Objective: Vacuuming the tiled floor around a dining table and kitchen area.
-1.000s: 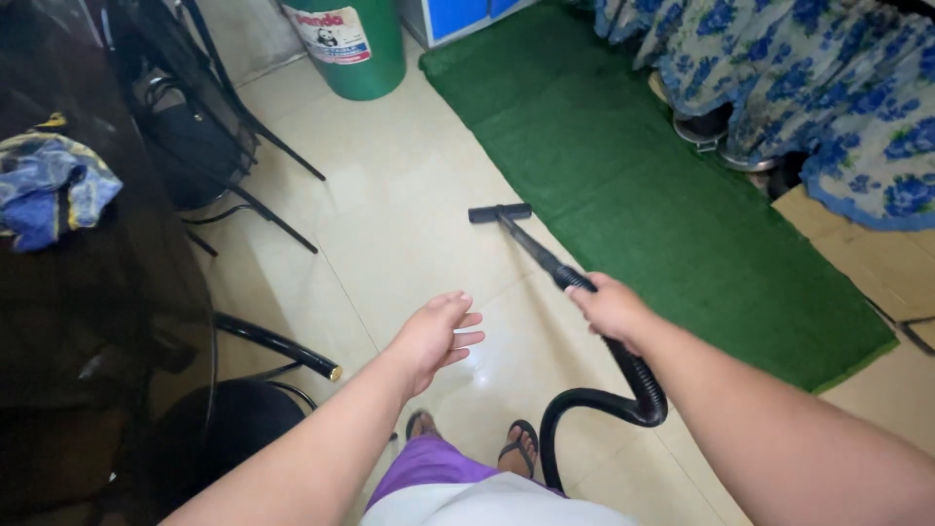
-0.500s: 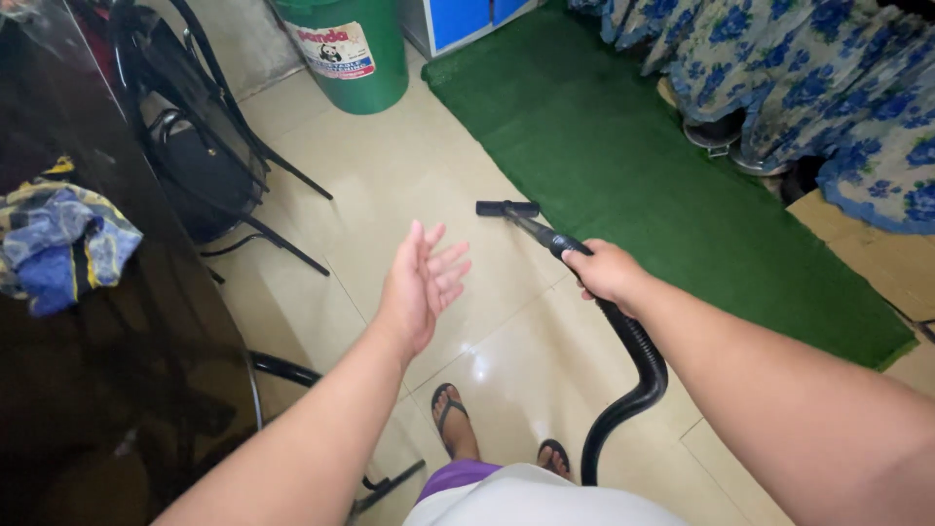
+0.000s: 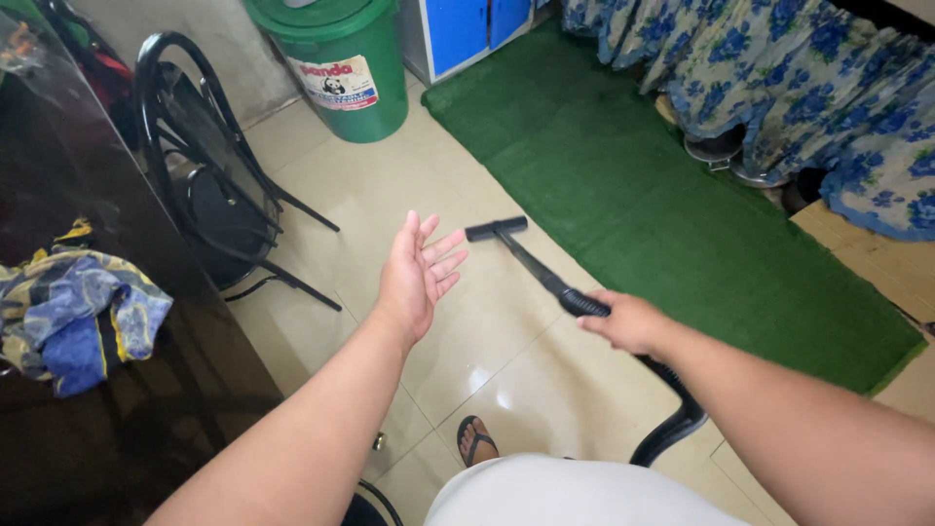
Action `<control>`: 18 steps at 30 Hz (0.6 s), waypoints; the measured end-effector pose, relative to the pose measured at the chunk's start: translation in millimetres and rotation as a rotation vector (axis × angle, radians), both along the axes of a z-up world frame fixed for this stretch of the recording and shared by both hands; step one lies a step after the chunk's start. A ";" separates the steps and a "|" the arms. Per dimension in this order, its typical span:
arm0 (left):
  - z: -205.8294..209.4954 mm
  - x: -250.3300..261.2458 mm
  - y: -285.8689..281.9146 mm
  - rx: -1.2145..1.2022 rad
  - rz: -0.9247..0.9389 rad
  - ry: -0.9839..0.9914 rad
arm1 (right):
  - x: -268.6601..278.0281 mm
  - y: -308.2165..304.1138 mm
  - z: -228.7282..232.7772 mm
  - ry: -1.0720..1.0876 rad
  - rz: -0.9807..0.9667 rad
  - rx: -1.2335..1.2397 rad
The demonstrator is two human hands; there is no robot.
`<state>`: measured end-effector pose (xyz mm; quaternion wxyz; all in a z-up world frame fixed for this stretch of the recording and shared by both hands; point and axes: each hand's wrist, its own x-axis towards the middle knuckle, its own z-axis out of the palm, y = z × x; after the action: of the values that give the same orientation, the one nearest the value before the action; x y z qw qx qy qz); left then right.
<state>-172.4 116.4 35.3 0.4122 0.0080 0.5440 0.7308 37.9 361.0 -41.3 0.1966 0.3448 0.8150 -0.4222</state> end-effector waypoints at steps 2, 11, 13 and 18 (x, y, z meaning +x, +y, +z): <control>1.9 -9.0 -3.0 -0.004 -0.009 0.006 | -8.1 7.1 -5.6 -0.039 -0.015 0.032; -18.2 -23.7 -24.4 -0.026 0.081 -0.028 | -27.0 6.7 -2.4 -0.086 0.067 0.057; -22.3 -23.3 -24.9 -0.034 0.101 -0.037 | -42.2 19.7 -15.5 -0.139 0.088 0.120; -26.7 -24.4 -17.7 -0.079 0.104 -0.028 | -94.0 44.6 -32.2 -0.026 0.101 0.035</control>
<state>-196.7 98.7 8.6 0.3811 -0.0470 0.5664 0.7292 -56.1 405.6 -73.5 0.2223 0.3118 0.8360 -0.3931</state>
